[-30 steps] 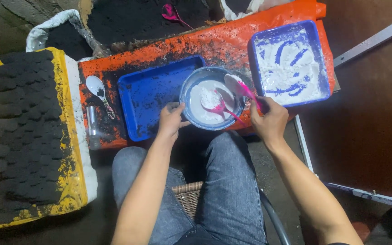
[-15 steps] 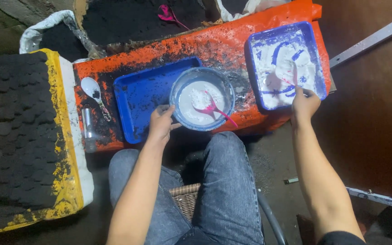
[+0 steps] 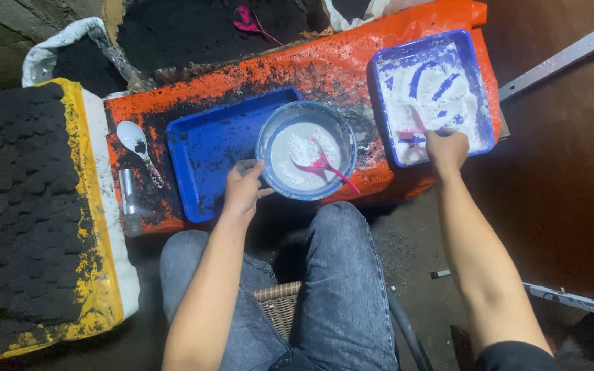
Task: Mixing a white binder powder with water in a bowl using a spoon and a kettle to create a slurry for charcoal briquettes.
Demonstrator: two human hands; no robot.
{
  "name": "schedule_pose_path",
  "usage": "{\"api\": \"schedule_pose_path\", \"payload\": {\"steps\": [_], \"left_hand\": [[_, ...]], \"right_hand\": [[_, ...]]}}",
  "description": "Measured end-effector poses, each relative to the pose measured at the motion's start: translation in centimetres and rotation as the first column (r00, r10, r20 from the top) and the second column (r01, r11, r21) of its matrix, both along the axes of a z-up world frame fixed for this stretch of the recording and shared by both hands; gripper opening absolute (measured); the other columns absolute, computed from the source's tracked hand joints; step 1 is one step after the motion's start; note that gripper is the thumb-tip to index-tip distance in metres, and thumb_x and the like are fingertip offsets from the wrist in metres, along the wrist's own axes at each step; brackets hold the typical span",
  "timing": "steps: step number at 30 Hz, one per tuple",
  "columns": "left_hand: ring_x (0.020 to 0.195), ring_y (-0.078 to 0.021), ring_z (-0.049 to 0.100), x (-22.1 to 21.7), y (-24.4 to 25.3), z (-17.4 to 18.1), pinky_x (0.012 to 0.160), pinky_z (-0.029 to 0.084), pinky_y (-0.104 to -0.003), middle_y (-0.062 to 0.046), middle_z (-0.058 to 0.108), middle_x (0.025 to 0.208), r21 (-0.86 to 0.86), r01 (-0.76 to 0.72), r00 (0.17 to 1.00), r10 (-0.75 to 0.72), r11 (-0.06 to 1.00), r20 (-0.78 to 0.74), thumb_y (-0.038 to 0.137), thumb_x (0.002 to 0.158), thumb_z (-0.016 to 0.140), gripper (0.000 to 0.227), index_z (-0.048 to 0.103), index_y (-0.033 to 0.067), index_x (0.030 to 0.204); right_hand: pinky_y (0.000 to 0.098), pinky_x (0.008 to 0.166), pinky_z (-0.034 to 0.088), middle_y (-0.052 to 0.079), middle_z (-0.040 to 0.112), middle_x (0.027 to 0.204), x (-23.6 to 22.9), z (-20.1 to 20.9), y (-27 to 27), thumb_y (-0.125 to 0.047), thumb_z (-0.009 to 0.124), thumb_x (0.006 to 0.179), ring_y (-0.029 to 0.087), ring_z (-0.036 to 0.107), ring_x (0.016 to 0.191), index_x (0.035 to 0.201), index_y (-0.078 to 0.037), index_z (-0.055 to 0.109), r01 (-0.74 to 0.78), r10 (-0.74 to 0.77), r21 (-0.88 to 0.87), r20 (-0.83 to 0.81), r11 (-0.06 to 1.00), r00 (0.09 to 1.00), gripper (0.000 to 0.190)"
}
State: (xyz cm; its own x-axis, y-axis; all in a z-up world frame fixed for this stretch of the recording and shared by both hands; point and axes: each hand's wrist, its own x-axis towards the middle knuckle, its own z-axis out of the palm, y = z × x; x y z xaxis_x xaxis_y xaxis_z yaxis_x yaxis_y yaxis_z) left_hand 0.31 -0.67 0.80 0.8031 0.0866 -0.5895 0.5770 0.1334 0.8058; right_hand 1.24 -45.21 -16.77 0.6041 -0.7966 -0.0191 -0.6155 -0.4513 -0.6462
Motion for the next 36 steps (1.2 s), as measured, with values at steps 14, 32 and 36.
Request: {"api": "schedule_pose_path", "payload": {"steps": [14,32,36], "left_hand": [[0.12,-0.0328,0.047,-0.2,0.1,0.3,0.081,0.063,-0.058,-0.019,0.049,0.12,0.001,-0.004,1.0,0.004,1.0,0.031,0.021,0.101,0.066,0.048,0.048,-0.0055,0.136],[0.105,-0.0244,0.044,-0.6,0.2,-0.9,0.074,0.066,-0.052,-0.014,0.049,0.112,0.017,0.01,1.0,-0.01,1.0,0.029,0.022,0.099,0.067,0.043,0.052,-0.0029,0.13],[0.101,-0.0226,0.044,-0.5,0.1,0.0,0.073,0.066,-0.055,-0.015,0.049,0.11,0.018,0.004,0.999,-0.004,1.0,0.039,0.022,0.099,0.067,0.044,0.052,-0.0039,0.13]], "right_hand": [[0.0469,0.089,0.053,0.015,0.076,0.097,-0.6,2.9,0.5,-0.04,0.075,0.083,0.039,0.071,0.106,0.111,-0.015,0.079,-0.039,0.042,0.027,-0.104,0.999,0.994,0.038],[0.0488,0.074,0.059,0.019,0.075,0.081,-7.3,4.5,-0.3,-0.026,0.076,0.092,0.044,0.075,0.082,0.101,-0.007,0.082,-0.14,0.122,-0.148,-0.121,0.979,0.985,0.022],[0.0519,0.078,0.058,0.021,0.077,0.088,-6.7,3.6,1.8,-0.025,0.074,0.09,0.046,0.074,0.092,0.098,-0.007,0.081,-0.128,0.117,-0.077,-0.14,0.989,0.983,0.021]]}}
